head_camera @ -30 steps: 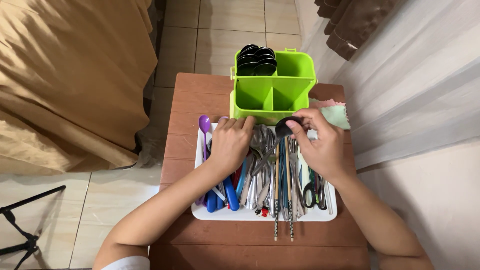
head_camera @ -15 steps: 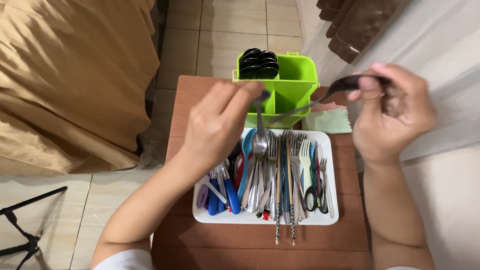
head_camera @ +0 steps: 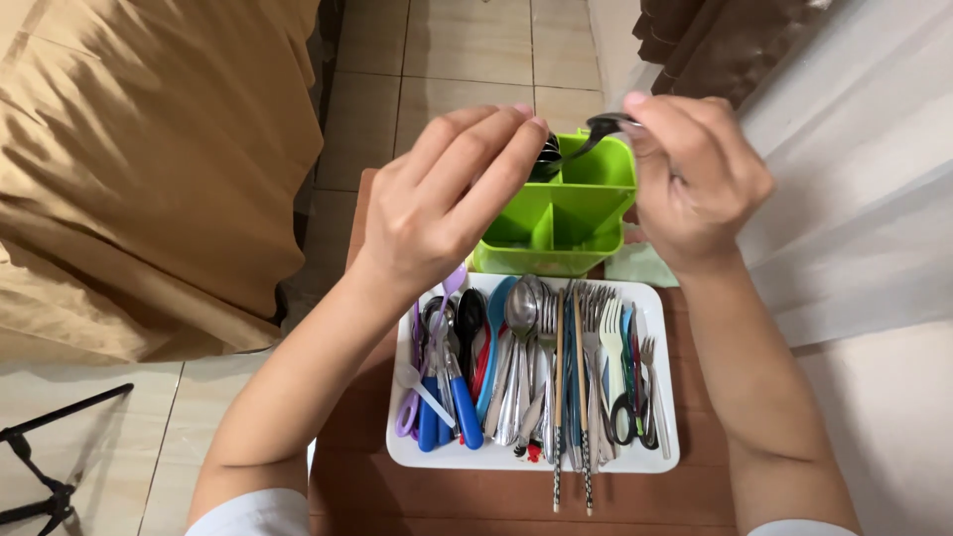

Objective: Sorting various cutlery items like spoons, forks, and chopsticks from a white tray into a green plastic organizer.

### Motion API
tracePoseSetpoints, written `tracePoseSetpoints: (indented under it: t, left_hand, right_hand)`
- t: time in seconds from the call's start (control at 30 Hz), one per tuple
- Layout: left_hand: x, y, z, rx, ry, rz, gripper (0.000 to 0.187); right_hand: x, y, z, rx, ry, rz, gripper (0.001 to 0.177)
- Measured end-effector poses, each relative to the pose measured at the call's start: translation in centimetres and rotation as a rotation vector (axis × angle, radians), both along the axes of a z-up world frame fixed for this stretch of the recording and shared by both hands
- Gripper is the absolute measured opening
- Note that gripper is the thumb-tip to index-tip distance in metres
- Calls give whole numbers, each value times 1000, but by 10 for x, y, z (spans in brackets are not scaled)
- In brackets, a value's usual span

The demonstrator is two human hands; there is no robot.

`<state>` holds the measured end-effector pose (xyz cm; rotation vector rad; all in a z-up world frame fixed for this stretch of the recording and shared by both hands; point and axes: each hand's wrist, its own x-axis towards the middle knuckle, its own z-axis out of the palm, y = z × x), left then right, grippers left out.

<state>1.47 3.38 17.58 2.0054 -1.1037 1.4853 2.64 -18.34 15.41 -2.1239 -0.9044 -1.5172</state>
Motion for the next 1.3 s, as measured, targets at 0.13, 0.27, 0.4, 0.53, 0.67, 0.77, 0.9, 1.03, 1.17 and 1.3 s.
tracePoseSetpoints:
  t: [0.13, 0.27, 0.4, 0.53, 0.67, 0.77, 0.9, 1.03, 1.17, 1.3]
  left_hand:
    - [18, -3, -26, 8, -5, 26, 23]
    - [36, -7, -43, 1, -77, 31, 10]
    - [50, -10, -58, -42, -167, 32, 14]
    - [54, -7, -68, -16, -122, 59, 15]
    - [55, -9, -72, -23, -97, 95, 15]
    - [53, -10, -75, -42, -61, 101, 18]
    - [55, -8, -82, -3, -34, 132, 20]
    - [53, -5, -91, 18, -26, 146, 24]
    - [43, -5, -93, 2, -5, 140, 29]
    - [26, -8, -100, 43, 78, 202, 36]
  right_hand:
    - [35, -12, -32, -77, -26, 40, 20]
    - [48, -6, -49, -124, -28, 53, 15]
    - [44, 11, -49, -138, -80, 85, 12]
    - [46, 8, -63, -140, -35, 59, 12]
    - [45, 9, -69, -160, -22, -7, 17]
    - [42, 14, -71, -179, -13, -36, 21]
    - [44, 7, -86, -226, 46, -150, 29]
    - [26, 12, -83, -231, 155, -147, 35]
    - [7, 16, -86, -220, 311, -128, 44]
    - [-12, 11, -100, -199, 504, -169, 54]
